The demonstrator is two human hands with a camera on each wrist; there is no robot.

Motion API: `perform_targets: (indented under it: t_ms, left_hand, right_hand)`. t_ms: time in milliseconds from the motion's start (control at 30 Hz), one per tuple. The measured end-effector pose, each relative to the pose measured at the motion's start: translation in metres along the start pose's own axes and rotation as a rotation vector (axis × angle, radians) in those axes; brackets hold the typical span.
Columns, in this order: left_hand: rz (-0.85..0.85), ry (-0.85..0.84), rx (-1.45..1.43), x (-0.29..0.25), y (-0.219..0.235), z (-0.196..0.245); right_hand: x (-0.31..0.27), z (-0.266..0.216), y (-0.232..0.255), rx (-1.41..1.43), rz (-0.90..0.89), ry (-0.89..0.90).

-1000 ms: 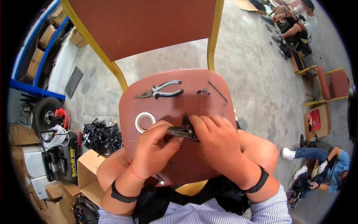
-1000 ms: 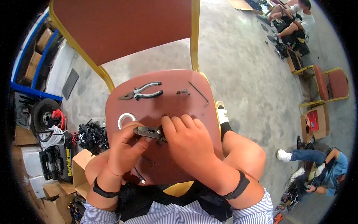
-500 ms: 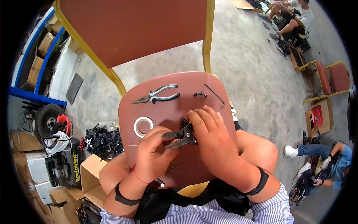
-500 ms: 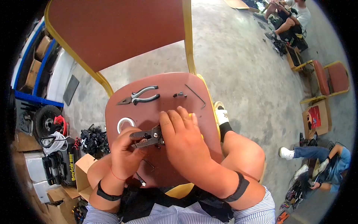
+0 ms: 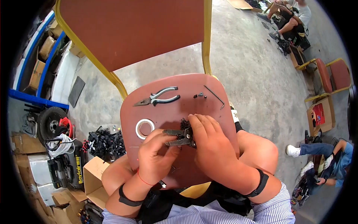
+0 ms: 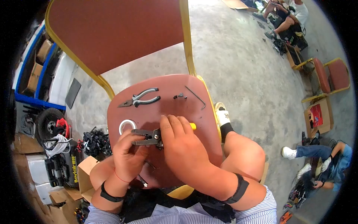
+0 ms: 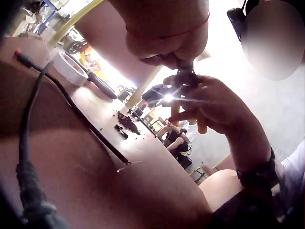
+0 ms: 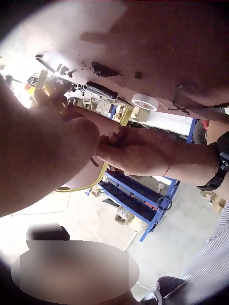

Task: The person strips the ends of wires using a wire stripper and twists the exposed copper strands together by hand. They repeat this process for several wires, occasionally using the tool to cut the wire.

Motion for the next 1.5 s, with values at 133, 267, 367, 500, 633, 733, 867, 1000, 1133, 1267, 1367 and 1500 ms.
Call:
perform_targets:
  t_ms: [133,267,367,500,633,733,867,1000,1133,1267,1367,1500]
  left_hand:
    - [0.01,-0.028,-0.003,0.0,-0.001,0.005]
    - [0.025,-0.027,-0.032,0.0,0.0,0.006]
    - [0.032,-0.041,-0.044,0.0,0.0,0.004]
    - [0.058,0.011,-0.093,-0.003,0.001,-0.001]
    - [0.093,0.033,-0.186,-0.005,0.003,-0.007]
    - [0.079,0.048,-0.163,-0.005,0.005,-0.009]
    - [0.05,0.073,-0.108,-0.001,0.005,-0.005]
    - [0.017,0.055,-0.066,0.002,0.006,0.001]
    - [-0.021,0.057,-0.024,0.003,0.007,0.004]
    - [-0.043,0.058,0.006,0.004,0.007,0.006]
    - [-0.05,0.074,0.003,0.004,0.007,0.005]
    - [-0.03,0.191,-0.112,0.001,0.007,-0.004]
  right_hand:
    - [-0.001,-0.002,0.0,0.027,0.006,0.018]
    - [-0.001,-0.001,-0.003,0.109,-0.037,0.009]
    - [-0.001,-0.001,-0.004,0.165,-0.045,-0.004]
    - [-0.001,-0.001,-0.004,0.23,-0.03,-0.036]
    - [-0.001,-0.003,-0.004,0.27,-0.044,-0.017]
    - [-0.001,-0.005,-0.006,0.247,-0.076,0.019]
    - [0.001,-0.005,-0.006,0.197,-0.071,0.02]
    - [0.001,-0.005,-0.008,0.231,-0.062,-0.004]
    - [-0.001,-0.007,-0.008,0.216,-0.038,-0.001]
    - [-0.002,-0.008,-0.009,0.212,-0.034,0.006]
    - [-0.002,-0.008,-0.01,0.188,-0.051,0.004]
    - [-0.002,-0.007,-0.011,0.129,-0.045,0.016]
Point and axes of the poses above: each hand's wrist, its own x-axis towards the middle knuckle, its own y-axis out of the back of the hand, z = x × y, the point moved 10 cm from there along x, towards the middle knuckle, and after that the axes turned 13 degrees about -x, right-handed, at the moved point
